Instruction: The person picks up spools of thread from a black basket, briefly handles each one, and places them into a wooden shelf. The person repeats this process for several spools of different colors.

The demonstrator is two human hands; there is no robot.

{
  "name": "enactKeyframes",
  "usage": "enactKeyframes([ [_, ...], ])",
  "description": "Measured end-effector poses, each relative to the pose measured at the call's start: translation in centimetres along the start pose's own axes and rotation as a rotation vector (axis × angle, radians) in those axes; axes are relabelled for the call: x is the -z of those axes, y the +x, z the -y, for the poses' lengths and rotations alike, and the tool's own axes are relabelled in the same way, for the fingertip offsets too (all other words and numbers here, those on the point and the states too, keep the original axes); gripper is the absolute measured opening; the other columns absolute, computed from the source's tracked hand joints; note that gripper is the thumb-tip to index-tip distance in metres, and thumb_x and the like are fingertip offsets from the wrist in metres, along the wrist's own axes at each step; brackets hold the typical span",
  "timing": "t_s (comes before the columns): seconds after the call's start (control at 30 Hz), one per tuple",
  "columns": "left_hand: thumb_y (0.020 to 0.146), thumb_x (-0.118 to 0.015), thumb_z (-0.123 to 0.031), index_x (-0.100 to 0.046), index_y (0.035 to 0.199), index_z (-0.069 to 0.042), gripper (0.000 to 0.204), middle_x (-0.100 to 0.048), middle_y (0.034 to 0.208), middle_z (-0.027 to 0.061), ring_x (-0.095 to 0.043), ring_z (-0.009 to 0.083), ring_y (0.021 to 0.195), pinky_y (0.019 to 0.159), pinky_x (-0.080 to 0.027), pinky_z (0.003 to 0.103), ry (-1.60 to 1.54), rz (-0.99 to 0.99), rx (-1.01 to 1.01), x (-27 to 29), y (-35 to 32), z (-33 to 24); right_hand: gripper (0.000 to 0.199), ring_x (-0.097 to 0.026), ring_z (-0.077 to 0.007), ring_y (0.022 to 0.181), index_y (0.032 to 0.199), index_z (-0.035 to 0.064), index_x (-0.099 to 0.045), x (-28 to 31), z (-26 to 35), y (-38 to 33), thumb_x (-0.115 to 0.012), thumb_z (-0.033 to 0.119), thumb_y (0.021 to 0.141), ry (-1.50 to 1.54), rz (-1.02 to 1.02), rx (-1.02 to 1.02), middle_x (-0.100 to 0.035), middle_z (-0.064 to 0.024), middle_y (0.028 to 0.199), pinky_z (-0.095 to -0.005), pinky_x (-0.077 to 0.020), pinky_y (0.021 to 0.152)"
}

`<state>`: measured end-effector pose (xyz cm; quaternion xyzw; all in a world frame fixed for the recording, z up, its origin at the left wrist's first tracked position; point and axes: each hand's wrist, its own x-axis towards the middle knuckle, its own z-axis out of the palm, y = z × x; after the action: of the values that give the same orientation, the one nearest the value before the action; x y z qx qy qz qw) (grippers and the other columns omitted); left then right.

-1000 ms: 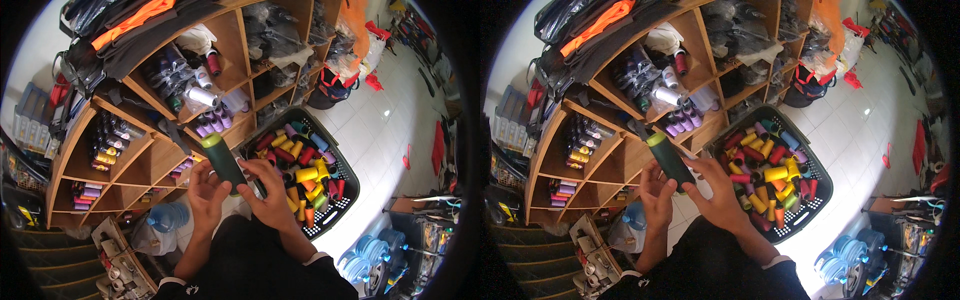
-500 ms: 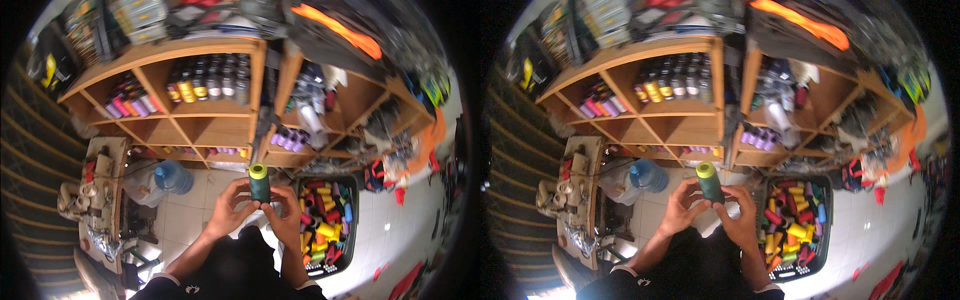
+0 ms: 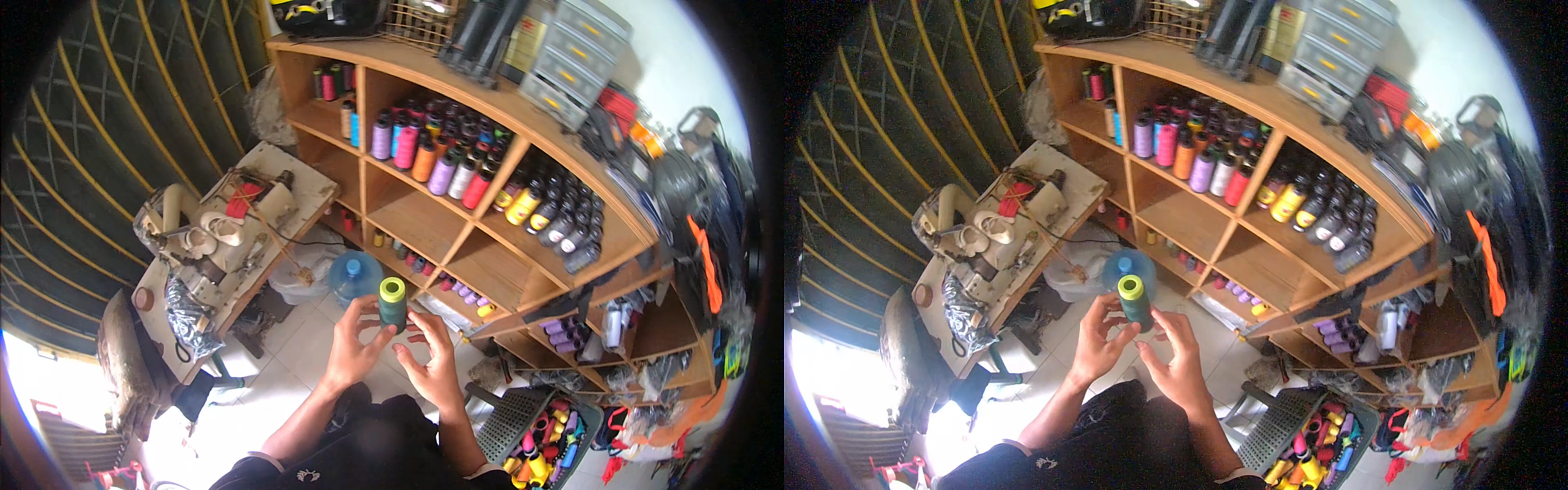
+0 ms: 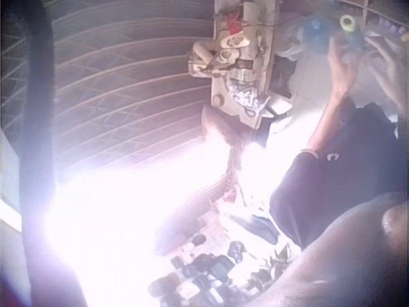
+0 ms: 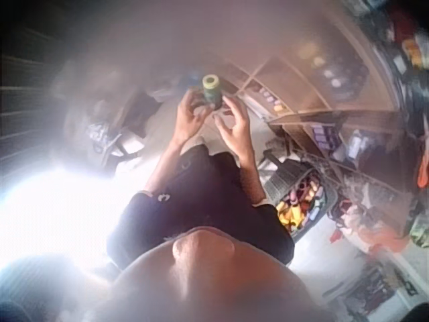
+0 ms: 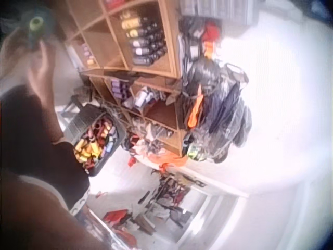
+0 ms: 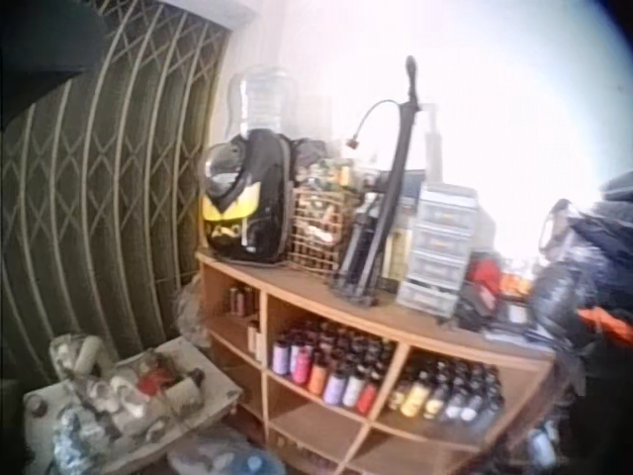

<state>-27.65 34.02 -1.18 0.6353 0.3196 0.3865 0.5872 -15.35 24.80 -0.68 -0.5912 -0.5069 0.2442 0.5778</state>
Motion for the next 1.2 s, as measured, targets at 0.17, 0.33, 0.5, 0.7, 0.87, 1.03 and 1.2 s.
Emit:
enactKeyframes([
  [0.17, 0.078, -0.069, 0.003, -0.051, 0.119, 0.0, 0.045, -0.058, 0.107, 0.0093, -0.057, 0.0168, 0.103, 0.085, -0.049, 0.031, 0.067, -0.094, 0.001, 4.9, 2.9, 1.4, 0.055, -0.053, -0.0263, 0.108, 0.131, 0.0038, -0.046, -4.8, -0.6, 3.9, -0.066, 0.006, 0.081, 0.057, 0.092, -0.037, -0.051, -0.0156, 0.117, -0.035, -0.0475, 0.085],
  [0.33, 0.078, -0.069, 0.003, -0.05, 0.12, 0.0, 0.045, -0.057, 0.105, 0.0071, -0.055, 0.0142, 0.1, 0.083, -0.048, 0.029, 0.098, -0.147, -0.045, 7.5, 6.9, 2.1, 0.054, -0.05, -0.0259, 0.112, 0.132, 0.0037, -0.045, -7.0, -1.6, 8.6, -0.066, 0.008, 0.082, 0.072, 0.153, -0.023, -0.048, -0.0149, 0.122, -0.0351, -0.0461, 0.088],
  [0.5, 0.077, -0.069, 0.0, -0.054, 0.114, 0.0, 0.041, -0.061, 0.105, 0.0111, -0.059, 0.0198, 0.1, 0.08, -0.049, 0.032, 0.182, -0.216, -0.07, 9.8, 12.3, 2.6, 0.054, -0.05, -0.0246, 0.112, 0.133, 0.0041, -0.045, -9.1, -3.9, 14.5, -0.065, 0.01, 0.083, 0.101, 0.189, 0.003, -0.048, -0.0144, 0.122, -0.0343, -0.0446, 0.089],
  [0.7, 0.078, -0.069, 0.0, -0.054, 0.113, 0.0, 0.038, -0.061, 0.107, 0.0113, -0.059, 0.019, 0.1, 0.079, -0.049, 0.031, 0.159, -0.324, -0.06, 12.8, 18.8, 2.7, 0.059, -0.048, -0.0234, 0.113, 0.137, 0.0051, -0.041, -11.5, -5.2, 22.4, -0.066, 0.013, 0.084, 0.098, 0.295, 0.034, -0.046, -0.0128, 0.124, -0.0331, -0.0431, 0.09],
  [0.87, 0.083, -0.063, 0.002, -0.054, 0.112, 0.001, 0.031, -0.06, 0.107, 0.0122, -0.058, 0.0193, 0.102, 0.08, -0.05, 0.031, 0.161, -0.32, -0.066, 15.8, 24.6, 3.1, 0.062, -0.047, -0.023, 0.114, 0.14, 0.0057, -0.036, -14.3, -7.4, 28.6, -0.065, 0.016, 0.086, 0.151, 0.32, -0.001, -0.043, -0.012, 0.127, -0.0331, -0.0429, 0.089],
  [1.03, 0.083, -0.063, 0.002, -0.055, 0.11, 0.001, 0.028, -0.059, 0.105, 0.0123, -0.059, 0.0212, 0.098, 0.078, -0.052, 0.032, 0.145, -0.341, -0.103, 18.5, 31.8, 4.6, 0.064, -0.046, -0.0248, 0.116, 0.143, 0.0058, -0.031, -17.7, -9.8, 34.7, -0.062, 0.02, 0.089, 0.153, 0.266, -0.035, -0.041, -0.0141, 0.129, -0.034, -0.0438, 0.091],
  [1.2, 0.08, -0.064, 0.002, -0.056, 0.108, 0.0, 0.029, -0.059, 0.099, 0.0142, -0.06, 0.0242, 0.094, 0.077, -0.052, 0.033, 0.12, -0.284, -0.134, 20.4, 40.8, 8.5, 0.063, -0.042, -0.0262, 0.122, 0.144, 0.005, -0.028, -21.6, -13.5, 41.0, -0.058, 0.024, 0.092, 0.163, 0.082, -0.118, -0.033, -0.0161, 0.134, -0.0356, -0.0441, 0.095],
])
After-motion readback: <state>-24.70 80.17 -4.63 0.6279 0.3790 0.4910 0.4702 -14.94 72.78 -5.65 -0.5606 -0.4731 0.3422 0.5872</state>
